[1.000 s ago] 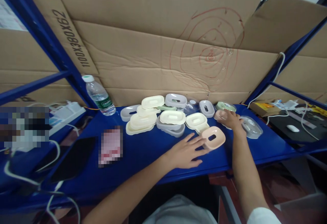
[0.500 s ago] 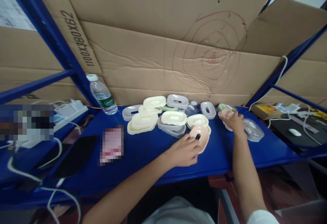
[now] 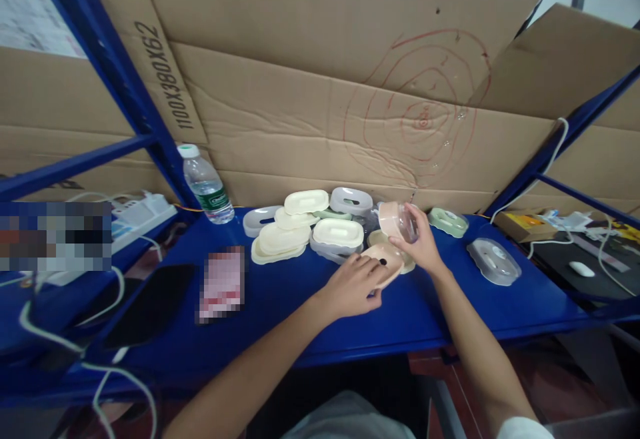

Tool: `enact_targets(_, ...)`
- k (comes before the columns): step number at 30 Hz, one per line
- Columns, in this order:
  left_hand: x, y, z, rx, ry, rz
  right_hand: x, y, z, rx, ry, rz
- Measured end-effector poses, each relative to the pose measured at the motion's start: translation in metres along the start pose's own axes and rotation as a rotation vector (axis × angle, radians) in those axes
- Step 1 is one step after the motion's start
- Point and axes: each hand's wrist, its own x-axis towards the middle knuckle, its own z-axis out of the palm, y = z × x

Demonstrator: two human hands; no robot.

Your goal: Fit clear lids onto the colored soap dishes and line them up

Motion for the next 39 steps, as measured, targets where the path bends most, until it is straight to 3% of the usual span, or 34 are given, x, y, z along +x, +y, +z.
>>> enact_targets(3, 0.001, -0.003, -0.001, -0.042, 0.043, -0.086, -0.004, -0.013, 0.012, 0.081, -0.025, 0.013)
enact_targets(12, -0.006, -0.008, 0.008, -0.054, -0.099, 0.042, -0.007, -0.025, 0.019, -0.059, 0.052, -0.048)
enact_targets(15, -0.003, -0.006, 0.008, -0.204, 0.024, -0.041, -0.007, -0.022, 0.017, -0.095, 0.073, -0.044)
enact_targets(18, 0.001, -0.007, 0.005, -0.384, 0.25, -0.202, -0.01, -0.024, 0.013, -0.102, 0.095, -0.085)
enact_targets(21, 0.004, -0.013, 0.0, -0.661, 0.421, -0.291, -0.015, -0.034, 0.01, -0.094, 0.02, -0.188)
enact_targets(24, 0.005, -0.017, -0.004, -0.997, 0.402, -0.266, -0.019, -0.047, 0.012, -0.001, -0.077, -0.28)
enact_targets(28, 0.007, -0.018, -0.005, -1.169, 0.406, -0.305, -0.012, -0.051, 0.009, 0.088, -0.1, -0.241)
enact_targets(32, 0.01, -0.03, -0.008, -1.192, 0.56, -0.459, 0.007, -0.026, -0.007, 0.045, -0.166, -0.068)
enact_targets(35, 0.01, -0.046, -0.014, -1.147, 0.693, -0.56, 0.018, 0.001, -0.018, 0.051, -0.339, 0.067)
enact_targets(39, 0.009, -0.057, -0.016, -1.16, 0.744, -0.609, 0.025, 0.019, -0.012, 0.079, -0.506, 0.106)
